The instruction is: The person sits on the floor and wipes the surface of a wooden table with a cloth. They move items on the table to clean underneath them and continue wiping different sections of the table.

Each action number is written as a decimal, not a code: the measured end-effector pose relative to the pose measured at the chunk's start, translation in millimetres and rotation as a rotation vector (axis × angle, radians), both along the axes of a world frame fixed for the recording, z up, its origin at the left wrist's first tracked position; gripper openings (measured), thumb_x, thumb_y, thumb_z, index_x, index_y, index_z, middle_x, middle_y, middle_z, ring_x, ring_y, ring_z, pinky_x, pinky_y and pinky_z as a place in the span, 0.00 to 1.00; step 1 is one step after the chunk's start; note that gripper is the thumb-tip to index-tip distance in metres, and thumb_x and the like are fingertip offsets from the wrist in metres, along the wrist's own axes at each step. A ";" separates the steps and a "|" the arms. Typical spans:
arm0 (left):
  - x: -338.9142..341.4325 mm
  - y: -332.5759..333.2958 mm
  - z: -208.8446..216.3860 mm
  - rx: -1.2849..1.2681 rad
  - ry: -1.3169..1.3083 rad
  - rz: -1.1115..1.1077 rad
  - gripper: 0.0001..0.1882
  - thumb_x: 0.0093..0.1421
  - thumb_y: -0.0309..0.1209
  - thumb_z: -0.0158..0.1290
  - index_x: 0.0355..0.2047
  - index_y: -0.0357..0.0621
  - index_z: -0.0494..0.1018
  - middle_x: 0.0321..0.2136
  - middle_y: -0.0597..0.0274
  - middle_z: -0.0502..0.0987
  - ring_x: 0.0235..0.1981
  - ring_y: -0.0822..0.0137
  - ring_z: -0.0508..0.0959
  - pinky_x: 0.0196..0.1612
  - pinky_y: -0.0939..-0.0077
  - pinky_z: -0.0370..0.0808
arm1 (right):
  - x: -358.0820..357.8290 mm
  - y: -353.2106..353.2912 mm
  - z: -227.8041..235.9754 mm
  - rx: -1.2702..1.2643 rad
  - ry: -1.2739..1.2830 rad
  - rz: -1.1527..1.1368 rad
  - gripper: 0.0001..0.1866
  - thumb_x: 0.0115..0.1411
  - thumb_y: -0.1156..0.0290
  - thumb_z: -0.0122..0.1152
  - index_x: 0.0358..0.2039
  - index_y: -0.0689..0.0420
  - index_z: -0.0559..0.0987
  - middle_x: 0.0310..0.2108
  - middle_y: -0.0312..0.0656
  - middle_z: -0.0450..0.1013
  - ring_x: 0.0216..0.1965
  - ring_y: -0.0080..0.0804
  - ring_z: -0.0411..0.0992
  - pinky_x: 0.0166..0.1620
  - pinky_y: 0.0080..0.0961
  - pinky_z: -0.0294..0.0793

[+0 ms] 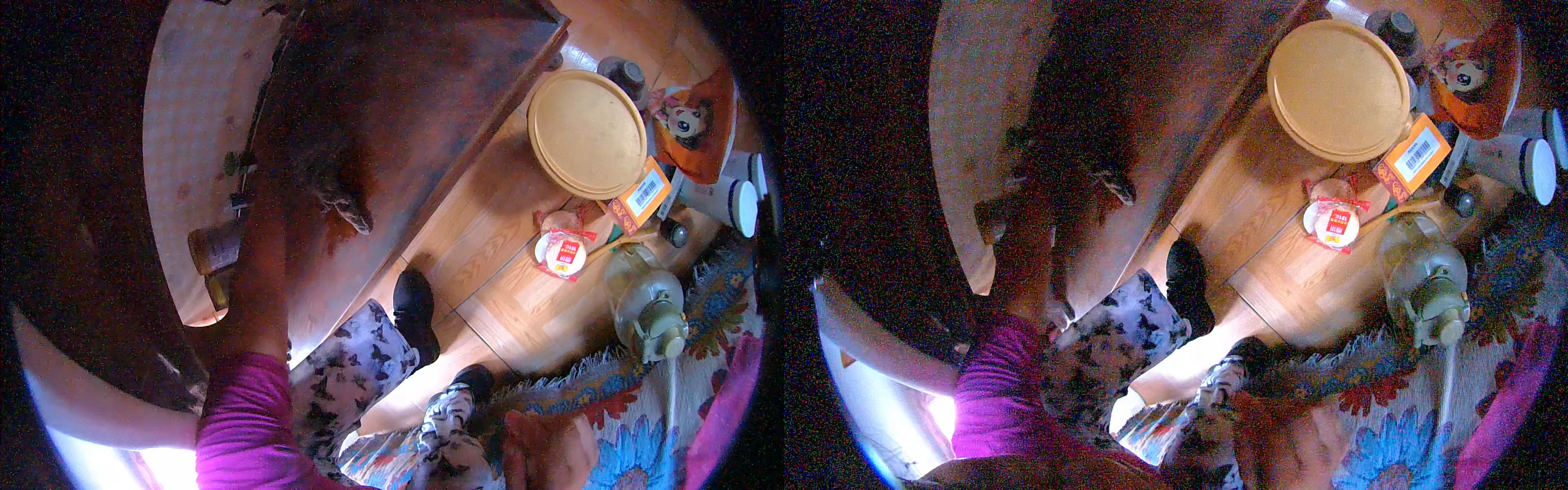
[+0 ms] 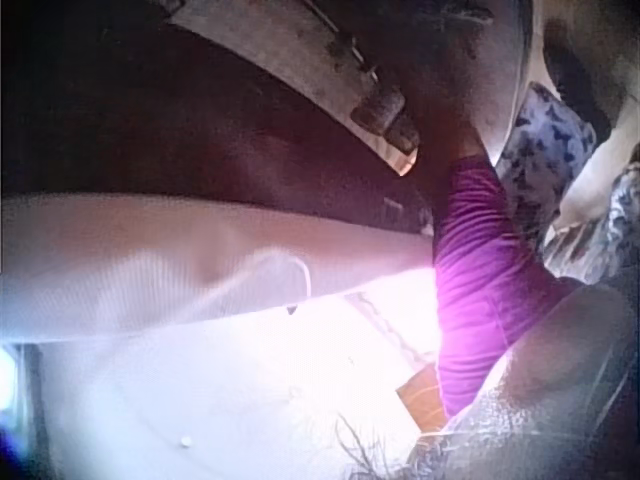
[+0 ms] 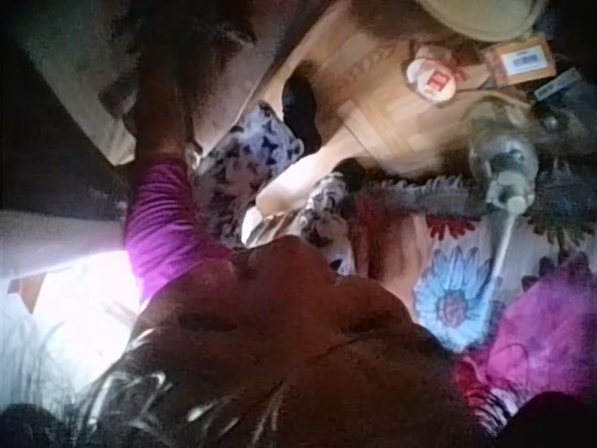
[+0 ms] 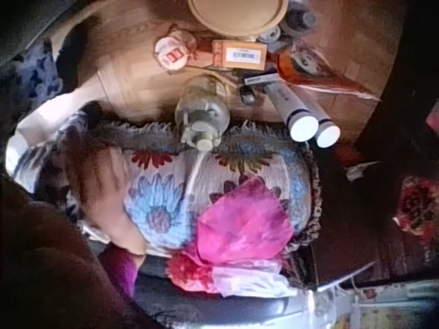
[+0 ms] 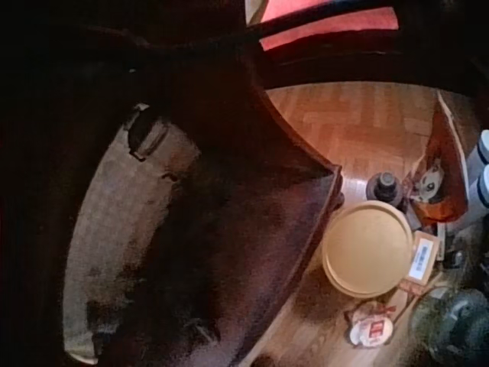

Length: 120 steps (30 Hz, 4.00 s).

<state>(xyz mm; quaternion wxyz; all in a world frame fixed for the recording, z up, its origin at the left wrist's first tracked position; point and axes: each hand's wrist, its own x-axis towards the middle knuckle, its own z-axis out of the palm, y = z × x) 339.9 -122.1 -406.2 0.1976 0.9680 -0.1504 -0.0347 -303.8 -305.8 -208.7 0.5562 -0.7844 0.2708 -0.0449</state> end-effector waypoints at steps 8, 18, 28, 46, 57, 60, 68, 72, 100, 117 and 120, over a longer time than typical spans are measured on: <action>-75.8 34.9 20.6 -0.677 0.236 0.145 0.23 0.70 0.40 0.45 0.57 0.39 0.72 0.58 0.44 0.73 0.62 0.44 0.69 0.63 0.49 0.69 | 10.7 -3.6 7.8 -0.101 0.042 -0.007 0.15 0.55 0.76 0.66 0.44 0.56 0.83 0.35 0.44 0.77 0.35 0.44 0.74 0.39 0.38 0.74; -290.8 -8.4 85.2 -2.104 1.447 0.109 0.21 0.71 0.37 0.43 0.56 0.37 0.73 0.58 0.43 0.74 0.62 0.45 0.70 0.64 0.51 0.69 | 11.3 7.3 4.6 -0.199 -0.083 -0.161 0.10 0.60 0.76 0.64 0.43 0.57 0.82 0.35 0.45 0.78 0.36 0.43 0.76 0.42 0.37 0.76; -444.7 -67.7 209.2 -1.926 1.797 0.136 0.30 0.76 0.44 0.33 0.71 0.38 0.55 0.72 0.46 0.56 0.73 0.47 0.55 0.72 0.46 0.57 | 5.8 7.8 7.4 -0.120 -0.197 -0.273 0.09 0.64 0.73 0.61 0.44 0.58 0.82 0.36 0.46 0.78 0.35 0.39 0.78 0.42 0.32 0.77; -471.1 48.0 337.2 -1.730 1.789 0.106 0.32 0.73 0.41 0.39 0.72 0.36 0.53 0.72 0.43 0.55 0.73 0.45 0.56 0.71 0.48 0.62 | 6.6 5.8 -33.3 -0.691 -0.272 -0.185 0.06 0.62 0.72 0.64 0.40 0.52 0.82 0.36 0.43 0.80 0.37 0.43 0.78 0.41 0.36 0.78; -483.8 282.8 357.3 -1.667 1.396 0.435 0.19 0.74 0.39 0.44 0.55 0.37 0.71 0.50 0.51 0.79 0.50 0.58 0.80 0.51 0.65 0.79 | -32.0 10.7 -56.3 -0.624 -0.070 0.031 0.13 0.71 0.71 0.52 0.51 0.60 0.81 0.48 0.50 0.80 0.49 0.43 0.78 0.54 0.33 0.75; -505.4 366.5 320.1 -1.657 1.161 0.789 0.15 0.73 0.36 0.44 0.48 0.38 0.73 0.48 0.51 0.79 0.49 0.57 0.80 0.51 0.66 0.80 | -64.5 19.8 -53.1 -0.539 0.044 0.035 0.13 0.73 0.71 0.52 0.51 0.63 0.79 0.47 0.50 0.79 0.49 0.40 0.77 0.54 0.30 0.74; -544.5 562.4 224.0 -1.718 0.460 1.582 0.06 0.66 0.26 0.51 0.41 0.38 0.73 0.39 0.51 0.79 0.44 0.55 0.81 0.48 0.64 0.84 | -96.2 39.4 7.2 -0.618 0.223 0.101 0.14 0.72 0.65 0.54 0.48 0.62 0.79 0.42 0.52 0.79 0.41 0.45 0.77 0.44 0.35 0.77; -524.5 694.8 174.4 -1.717 -0.072 1.534 0.24 0.75 0.53 0.38 0.36 0.48 0.72 0.21 0.70 0.73 0.21 0.73 0.74 0.27 0.72 0.77 | -93.9 32.1 38.6 -0.748 0.267 0.154 0.14 0.71 0.66 0.54 0.47 0.62 0.79 0.42 0.52 0.79 0.41 0.47 0.78 0.44 0.37 0.76; -448.2 310.1 240.9 -0.051 0.432 -0.327 0.20 0.70 0.37 0.51 0.59 0.41 0.72 0.56 0.46 0.76 0.58 0.48 0.75 0.59 0.64 0.72 | -31.3 10.0 -5.1 -0.672 -0.020 -0.158 0.08 0.66 0.67 0.61 0.42 0.55 0.82 0.37 0.47 0.80 0.35 0.45 0.79 0.40 0.35 0.78; -196.8 -10.7 9.8 -0.184 -0.241 -0.283 0.24 0.70 0.33 0.47 0.63 0.38 0.67 0.62 0.35 0.66 0.64 0.40 0.67 0.67 0.50 0.62 | -11.4 -9.0 -4.9 -0.311 -0.137 -0.375 0.09 0.63 0.77 0.60 0.44 0.59 0.82 0.38 0.47 0.80 0.37 0.40 0.78 0.43 0.31 0.77; -155.5 -29.7 23.6 0.044 -0.404 -0.455 0.25 0.71 0.36 0.47 0.65 0.39 0.65 0.64 0.32 0.64 0.64 0.37 0.64 0.68 0.47 0.61 | -3.1 -9.4 -0.9 -0.323 -0.189 -0.335 0.09 0.60 0.79 0.62 0.42 0.60 0.82 0.35 0.46 0.79 0.31 0.40 0.75 0.36 0.32 0.74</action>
